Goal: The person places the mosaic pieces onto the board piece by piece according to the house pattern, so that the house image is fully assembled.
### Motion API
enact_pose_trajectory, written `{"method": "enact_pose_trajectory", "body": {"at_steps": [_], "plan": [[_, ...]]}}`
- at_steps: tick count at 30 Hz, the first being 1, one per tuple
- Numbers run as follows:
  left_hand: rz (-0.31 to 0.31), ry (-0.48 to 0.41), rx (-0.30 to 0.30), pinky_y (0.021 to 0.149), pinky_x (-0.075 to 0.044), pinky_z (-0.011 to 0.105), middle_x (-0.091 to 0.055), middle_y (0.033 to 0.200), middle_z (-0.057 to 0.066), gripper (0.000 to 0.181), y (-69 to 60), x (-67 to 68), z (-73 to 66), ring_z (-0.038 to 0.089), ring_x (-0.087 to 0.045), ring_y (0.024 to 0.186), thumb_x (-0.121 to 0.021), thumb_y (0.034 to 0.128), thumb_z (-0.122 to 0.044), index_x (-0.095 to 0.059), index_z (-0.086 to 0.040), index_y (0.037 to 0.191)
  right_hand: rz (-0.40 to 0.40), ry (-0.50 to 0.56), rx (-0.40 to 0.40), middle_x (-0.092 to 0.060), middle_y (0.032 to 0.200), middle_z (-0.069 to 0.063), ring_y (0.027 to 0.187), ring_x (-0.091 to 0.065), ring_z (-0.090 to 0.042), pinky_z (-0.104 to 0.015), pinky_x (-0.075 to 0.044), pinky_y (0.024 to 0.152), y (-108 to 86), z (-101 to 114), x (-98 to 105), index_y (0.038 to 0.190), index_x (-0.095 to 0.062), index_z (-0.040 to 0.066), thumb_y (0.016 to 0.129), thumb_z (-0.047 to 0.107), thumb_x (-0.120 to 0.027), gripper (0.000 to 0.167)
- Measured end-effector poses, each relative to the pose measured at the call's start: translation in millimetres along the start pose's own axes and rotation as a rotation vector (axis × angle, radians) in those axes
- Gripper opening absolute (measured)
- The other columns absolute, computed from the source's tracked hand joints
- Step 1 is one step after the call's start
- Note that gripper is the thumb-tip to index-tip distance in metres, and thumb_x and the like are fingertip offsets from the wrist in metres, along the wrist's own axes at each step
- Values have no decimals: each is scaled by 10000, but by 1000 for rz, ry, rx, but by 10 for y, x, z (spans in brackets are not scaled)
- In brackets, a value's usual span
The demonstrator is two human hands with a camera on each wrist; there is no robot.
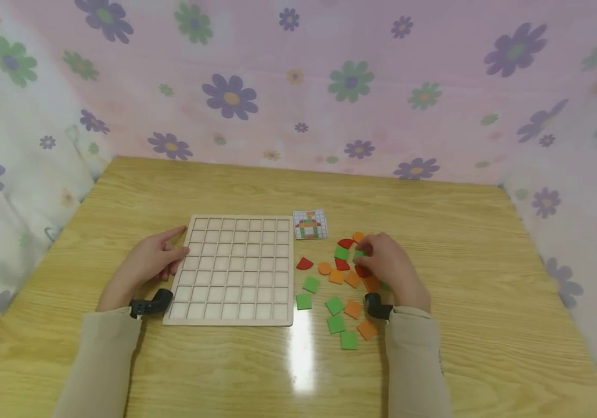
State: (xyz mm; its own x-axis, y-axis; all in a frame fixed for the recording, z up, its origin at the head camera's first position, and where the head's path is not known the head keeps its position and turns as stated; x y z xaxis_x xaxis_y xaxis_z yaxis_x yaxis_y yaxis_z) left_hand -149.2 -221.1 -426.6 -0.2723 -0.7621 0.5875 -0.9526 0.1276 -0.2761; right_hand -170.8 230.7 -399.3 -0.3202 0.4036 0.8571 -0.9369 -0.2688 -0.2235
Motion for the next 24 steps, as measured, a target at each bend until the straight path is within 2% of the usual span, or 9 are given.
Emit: {"method": "enact_pose_trajectory", "body": {"at_steps": [5, 11, 15, 19, 24], "plan": [[-2, 9, -13, 425, -436, 329, -563, 558, 71, 623, -1, 4, -10, 198, -487, 413, -537, 886, -353, -256, -195, 1419, 4, 36, -19, -560, 878, -69, 757, -509, -210, -364, -428, 680, -1, 13, -2, 1031, -601, 62, 834, 185, -640, 235], [3, -21, 9, 422, -438, 340, -565, 572, 86, 611, 3, 3, -26, 202, -476, 417, -536, 887, -363, -260, -228, 1416, 5, 78, -15, -590, 974, -66, 864, -528, -227, -407, -434, 756, 1, 6, -19, 1012, -612, 139, 837, 291, -630, 233], [8, -57, 25, 415, -434, 338, -566, 585, 100, 606, 5, -3, -23, 192, -463, 421, -546, 881, -369, -275, -251, 1410, 2, 86, -16, -589, 995, -66, 880, -528, -227, -410, -434, 766, -16, 9, -12, 1039, -608, 152, 843, 346, -611, 276], [21, -127, 33, 416, -437, 340, -571, 610, 118, 610, 9, -4, 20, 178, -452, 423, -568, 863, -384, -294, -282, 1399, -24, 80, -4, -603, 949, -48, 781, -539, -193, -368, -444, 703, -28, 70, 0, 1113, -588, 135, 855, 396, -575, 367], [33, -208, 46, 420, -444, 358, -581, 639, 150, 611, 10, 13, 94, 175, -445, 418, -603, 835, -397, -327, -326, 1375, -20, 137, 27, -607, 736, -38, 580, -514, -178, -323, -422, 580, 21, 220, -37, 1161, -567, 183, 887, 419, -507, 367]]}}
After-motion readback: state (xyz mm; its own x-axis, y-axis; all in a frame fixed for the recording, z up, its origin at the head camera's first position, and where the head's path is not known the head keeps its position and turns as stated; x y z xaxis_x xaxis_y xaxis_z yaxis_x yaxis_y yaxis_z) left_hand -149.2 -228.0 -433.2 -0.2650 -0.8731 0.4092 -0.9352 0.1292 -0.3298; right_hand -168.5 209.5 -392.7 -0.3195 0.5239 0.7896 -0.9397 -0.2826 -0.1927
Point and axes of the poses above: each hand's wrist, its own y-axis towards the middle knuckle, its own x-axis out of the back of the hand, z = x × y, the point moved 2 cm from there along y, towards the middle knuckle
